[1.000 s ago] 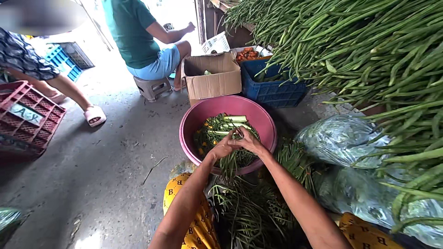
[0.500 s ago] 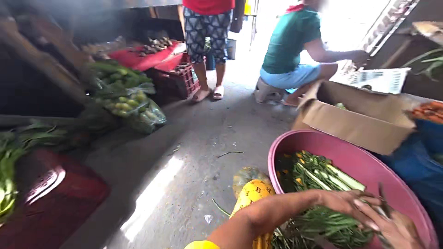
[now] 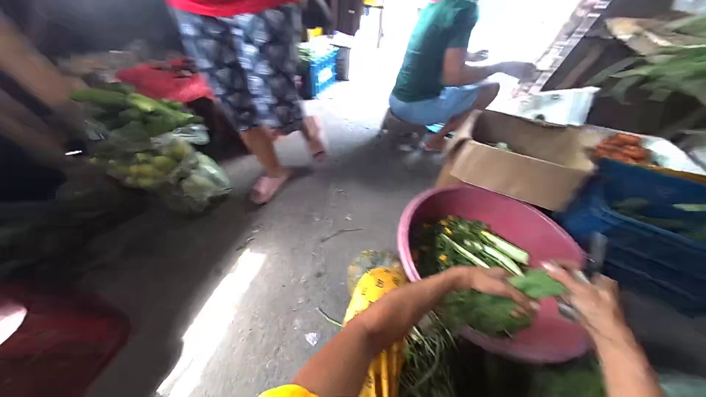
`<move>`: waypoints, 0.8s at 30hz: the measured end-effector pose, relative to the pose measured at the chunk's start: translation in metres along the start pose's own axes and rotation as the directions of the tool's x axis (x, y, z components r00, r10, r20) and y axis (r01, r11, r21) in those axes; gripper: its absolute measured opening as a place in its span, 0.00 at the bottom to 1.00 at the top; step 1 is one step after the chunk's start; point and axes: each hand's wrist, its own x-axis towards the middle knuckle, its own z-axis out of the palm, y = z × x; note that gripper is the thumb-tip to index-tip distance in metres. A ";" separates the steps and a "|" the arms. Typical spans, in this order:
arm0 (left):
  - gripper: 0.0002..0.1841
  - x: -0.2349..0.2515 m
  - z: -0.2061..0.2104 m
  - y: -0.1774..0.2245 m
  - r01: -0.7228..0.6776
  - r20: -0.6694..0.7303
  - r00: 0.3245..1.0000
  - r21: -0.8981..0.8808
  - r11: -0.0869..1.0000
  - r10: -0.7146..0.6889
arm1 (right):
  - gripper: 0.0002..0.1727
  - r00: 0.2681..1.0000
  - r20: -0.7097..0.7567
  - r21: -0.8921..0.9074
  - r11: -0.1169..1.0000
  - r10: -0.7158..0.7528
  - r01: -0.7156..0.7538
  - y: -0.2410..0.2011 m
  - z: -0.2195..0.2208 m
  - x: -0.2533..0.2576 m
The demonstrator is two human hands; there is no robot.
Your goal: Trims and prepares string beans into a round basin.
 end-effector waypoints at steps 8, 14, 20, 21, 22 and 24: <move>0.17 0.018 -0.006 -0.010 0.041 -0.129 0.991 0.092 0.995 -0.029 | 0.32 0.933 -0.013 -0.106 0.927 0.359 -0.359 0.037 0.002 -0.017; 0.17 0.023 -0.005 -0.016 0.031 -0.117 0.993 0.188 0.982 -0.009 | 0.44 0.915 0.077 -0.395 0.855 0.395 -0.336 0.030 0.019 -0.036; 0.23 0.028 -0.004 -0.018 0.137 -0.163 0.984 0.470 0.872 -0.066 | 0.50 0.897 0.037 -0.548 0.759 0.441 -0.351 0.014 0.030 -0.035; 0.24 0.028 -0.005 -0.019 0.152 -0.171 0.983 0.513 0.845 -0.072 | 0.50 0.892 0.027 -0.553 0.750 0.451 -0.363 0.013 0.032 -0.035; 0.24 0.030 -0.007 -0.019 0.169 -0.181 0.980 0.548 0.819 -0.081 | 0.49 0.890 0.012 -0.553 0.745 0.455 -0.373 0.013 0.035 -0.034; 0.22 0.032 -0.009 -0.022 0.199 -0.205 0.974 0.591 0.782 -0.093 | 0.48 0.886 -0.021 -0.545 0.738 0.463 -0.398 0.017 0.040 -0.033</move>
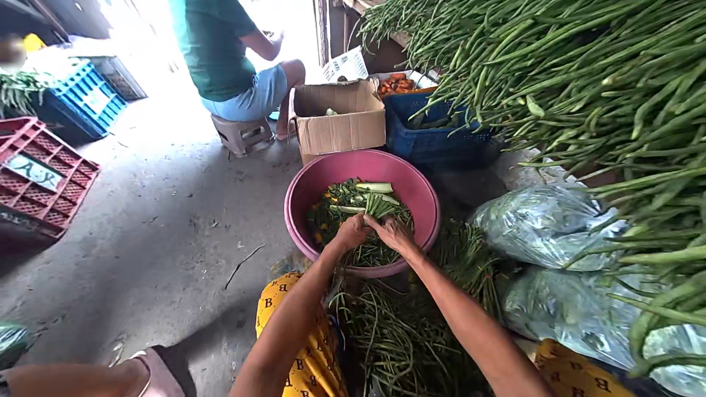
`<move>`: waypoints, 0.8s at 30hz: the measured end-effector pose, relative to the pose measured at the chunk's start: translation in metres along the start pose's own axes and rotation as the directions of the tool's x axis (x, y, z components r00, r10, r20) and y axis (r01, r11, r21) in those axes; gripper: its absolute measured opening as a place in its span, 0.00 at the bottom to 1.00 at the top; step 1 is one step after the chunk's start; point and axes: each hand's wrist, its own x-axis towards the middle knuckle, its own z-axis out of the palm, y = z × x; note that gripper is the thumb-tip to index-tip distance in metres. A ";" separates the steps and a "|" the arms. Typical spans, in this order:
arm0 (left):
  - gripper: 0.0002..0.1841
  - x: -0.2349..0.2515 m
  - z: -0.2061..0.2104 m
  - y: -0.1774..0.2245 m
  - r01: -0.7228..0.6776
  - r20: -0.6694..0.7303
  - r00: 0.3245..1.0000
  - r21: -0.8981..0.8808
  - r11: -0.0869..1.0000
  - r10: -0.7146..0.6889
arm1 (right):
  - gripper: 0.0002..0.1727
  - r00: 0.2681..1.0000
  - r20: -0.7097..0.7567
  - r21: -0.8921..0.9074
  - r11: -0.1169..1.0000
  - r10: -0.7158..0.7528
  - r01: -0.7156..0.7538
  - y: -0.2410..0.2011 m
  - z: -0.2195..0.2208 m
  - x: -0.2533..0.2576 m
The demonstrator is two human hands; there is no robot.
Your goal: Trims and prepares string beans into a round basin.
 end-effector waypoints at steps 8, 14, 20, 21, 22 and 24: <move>0.24 -0.001 -0.001 0.001 0.079 -0.007 0.997 0.198 0.977 -0.079 | 0.45 0.997 -0.015 0.096 0.993 0.072 -0.070 -0.003 0.013 -0.003; 0.23 -0.005 0.001 0.010 0.189 -0.041 0.981 0.383 0.904 -0.188 | 0.45 0.996 -0.024 0.143 0.987 0.083 -0.079 -0.001 0.025 0.002; 0.23 -0.009 0.006 0.013 0.215 -0.069 0.976 0.485 0.847 -0.209 | 0.43 0.989 0.090 0.319 0.938 0.114 -0.137 0.008 0.036 0.009; 0.22 -0.009 0.007 0.013 0.208 -0.071 0.977 0.492 0.845 -0.200 | 0.44 0.988 0.103 0.316 0.938 0.115 -0.142 0.008 0.034 0.010; 0.22 -0.009 0.007 0.014 0.203 -0.067 0.978 0.497 0.844 -0.195 | 0.44 0.986 0.113 0.327 0.933 0.121 -0.152 0.008 0.032 0.011; 0.23 -0.008 0.007 0.012 0.198 -0.055 0.979 0.482 0.853 -0.196 | 0.38 0.974 0.154 0.444 0.870 0.164 -0.216 0.007 0.030 0.012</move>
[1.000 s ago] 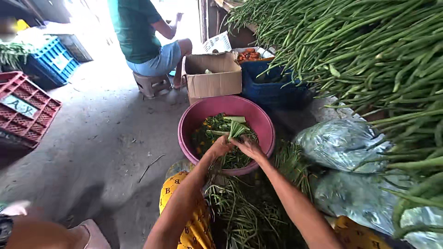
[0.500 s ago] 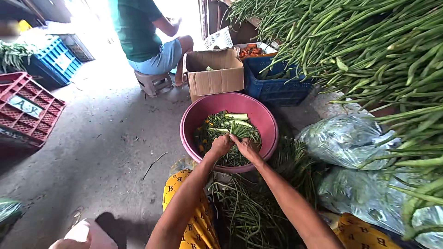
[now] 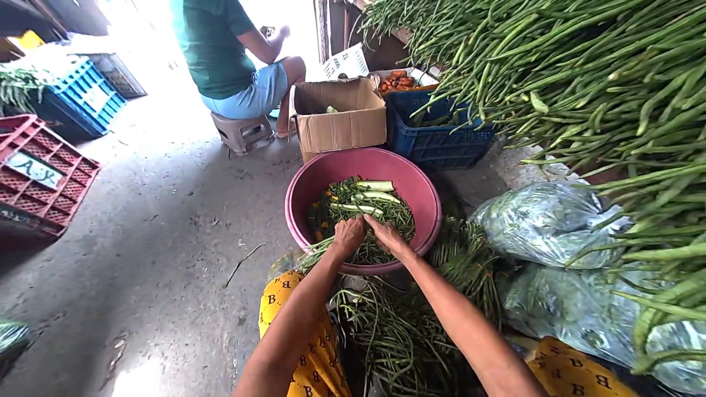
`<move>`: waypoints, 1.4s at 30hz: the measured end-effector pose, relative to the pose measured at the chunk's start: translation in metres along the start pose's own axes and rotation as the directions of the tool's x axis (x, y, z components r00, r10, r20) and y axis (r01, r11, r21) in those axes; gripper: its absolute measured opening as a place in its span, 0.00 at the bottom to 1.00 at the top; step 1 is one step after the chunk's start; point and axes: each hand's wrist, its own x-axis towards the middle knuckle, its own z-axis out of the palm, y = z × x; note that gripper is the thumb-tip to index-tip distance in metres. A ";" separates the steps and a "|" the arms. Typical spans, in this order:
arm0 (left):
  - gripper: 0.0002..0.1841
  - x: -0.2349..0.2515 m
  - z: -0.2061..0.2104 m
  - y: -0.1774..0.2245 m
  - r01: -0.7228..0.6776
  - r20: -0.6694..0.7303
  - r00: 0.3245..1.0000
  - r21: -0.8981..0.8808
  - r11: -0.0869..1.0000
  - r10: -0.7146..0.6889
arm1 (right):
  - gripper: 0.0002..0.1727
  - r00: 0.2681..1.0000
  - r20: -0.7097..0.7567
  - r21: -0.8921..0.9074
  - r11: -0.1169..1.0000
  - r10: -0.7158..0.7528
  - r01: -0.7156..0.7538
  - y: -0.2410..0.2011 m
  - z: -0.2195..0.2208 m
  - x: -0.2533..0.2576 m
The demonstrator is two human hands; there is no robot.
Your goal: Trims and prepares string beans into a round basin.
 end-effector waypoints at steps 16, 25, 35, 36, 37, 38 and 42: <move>0.32 0.006 0.001 -0.008 -0.349 -0.181 0.900 -0.845 0.405 0.397 | 0.17 0.816 0.038 -0.016 0.816 -0.577 0.578 -0.026 -0.036 0.007; 0.34 -0.003 -0.009 -0.013 -0.195 -0.084 0.898 -0.956 0.220 0.432 | 0.13 0.838 -0.033 0.037 0.837 -0.545 0.546 -0.031 -0.035 0.002; 0.09 0.001 -0.006 -0.017 -0.084 0.100 0.865 -0.938 0.337 0.491 | 0.12 0.835 -0.165 0.183 0.815 -0.526 0.550 -0.026 -0.057 0.025; 0.07 0.004 -0.004 -0.016 -0.112 0.071 0.873 -0.934 0.339 0.483 | 0.13 0.843 -0.164 0.203 0.819 -0.513 0.537 -0.024 -0.058 0.028; 0.06 0.006 -0.002 -0.016 -0.129 0.049 0.883 -0.931 0.342 0.466 | 0.15 0.857 -0.159 0.216 0.829 -0.491 0.515 -0.021 -0.058 0.029; 0.06 0.006 -0.002 -0.015 -0.137 0.032 0.896 -0.929 0.344 0.443 | 0.20 0.881 -0.140 0.218 0.854 -0.453 0.473 -0.017 -0.060 0.029; 0.08 0.004 -0.008 -0.016 -0.161 -0.037 0.944 -0.918 0.363 0.327 | 0.37 0.971 -0.063 0.066 0.970 -0.230 0.234 0.001 -0.054 0.025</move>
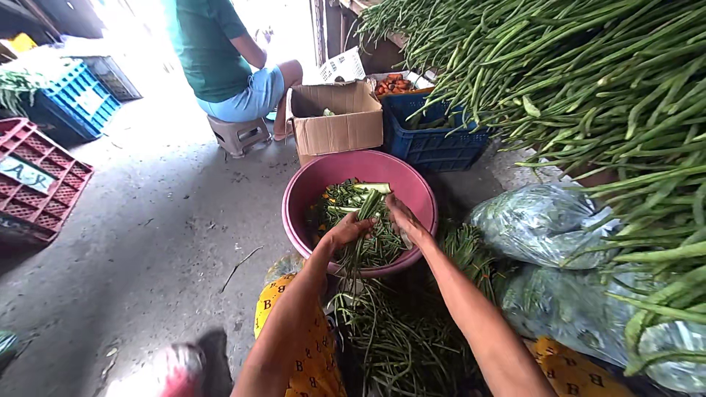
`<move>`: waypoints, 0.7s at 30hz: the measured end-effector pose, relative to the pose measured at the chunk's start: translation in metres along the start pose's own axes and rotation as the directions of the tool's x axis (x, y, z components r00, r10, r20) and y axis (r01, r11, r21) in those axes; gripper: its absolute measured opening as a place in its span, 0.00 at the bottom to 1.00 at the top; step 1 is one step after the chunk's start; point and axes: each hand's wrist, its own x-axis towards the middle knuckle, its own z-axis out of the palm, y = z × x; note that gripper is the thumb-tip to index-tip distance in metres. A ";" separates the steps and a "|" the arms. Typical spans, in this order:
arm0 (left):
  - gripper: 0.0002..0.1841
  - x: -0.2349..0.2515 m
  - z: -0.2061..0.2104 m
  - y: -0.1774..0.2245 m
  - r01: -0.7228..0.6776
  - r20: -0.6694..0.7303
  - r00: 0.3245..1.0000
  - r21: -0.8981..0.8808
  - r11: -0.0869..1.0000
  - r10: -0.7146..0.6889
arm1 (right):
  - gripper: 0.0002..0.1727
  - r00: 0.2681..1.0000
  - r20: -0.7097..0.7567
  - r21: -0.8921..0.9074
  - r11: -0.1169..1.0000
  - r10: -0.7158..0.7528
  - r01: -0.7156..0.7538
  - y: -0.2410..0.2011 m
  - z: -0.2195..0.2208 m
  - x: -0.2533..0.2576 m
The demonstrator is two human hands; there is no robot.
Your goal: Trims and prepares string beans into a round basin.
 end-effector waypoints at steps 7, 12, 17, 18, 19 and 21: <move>0.16 0.008 0.000 -0.005 0.017 -0.025 1.000 0.335 0.942 -0.009 | 0.40 0.987 0.145 -0.308 0.945 -0.066 0.109 -0.010 0.021 -0.021; 0.20 0.006 0.002 -0.003 0.024 -0.069 0.998 0.552 0.833 0.017 | 0.44 0.997 0.072 -0.393 0.919 -0.007 0.035 -0.024 0.028 -0.029; 0.21 0.009 -0.001 -0.005 0.043 -0.079 0.997 0.693 0.720 0.016 | 0.42 1.000 0.010 -0.332 0.943 -0.024 0.026 -0.012 0.041 -0.025; 0.21 0.011 -0.002 -0.007 0.046 -0.081 0.997 0.713 0.699 0.016 | 0.43 1.000 -0.005 -0.333 0.943 -0.011 0.008 -0.012 0.044 -0.026; 0.21 0.011 -0.002 -0.008 0.055 -0.086 0.996 0.729 0.682 0.011 | 0.43 1.000 -0.021 -0.344 0.939 0.007 -0.014 -0.013 0.046 -0.028; 0.22 0.012 -0.001 -0.008 0.094 -0.107 0.994 0.752 0.653 -0.020 | 0.44 0.998 -0.046 -0.360 0.931 0.050 -0.063 -0.016 0.050 -0.031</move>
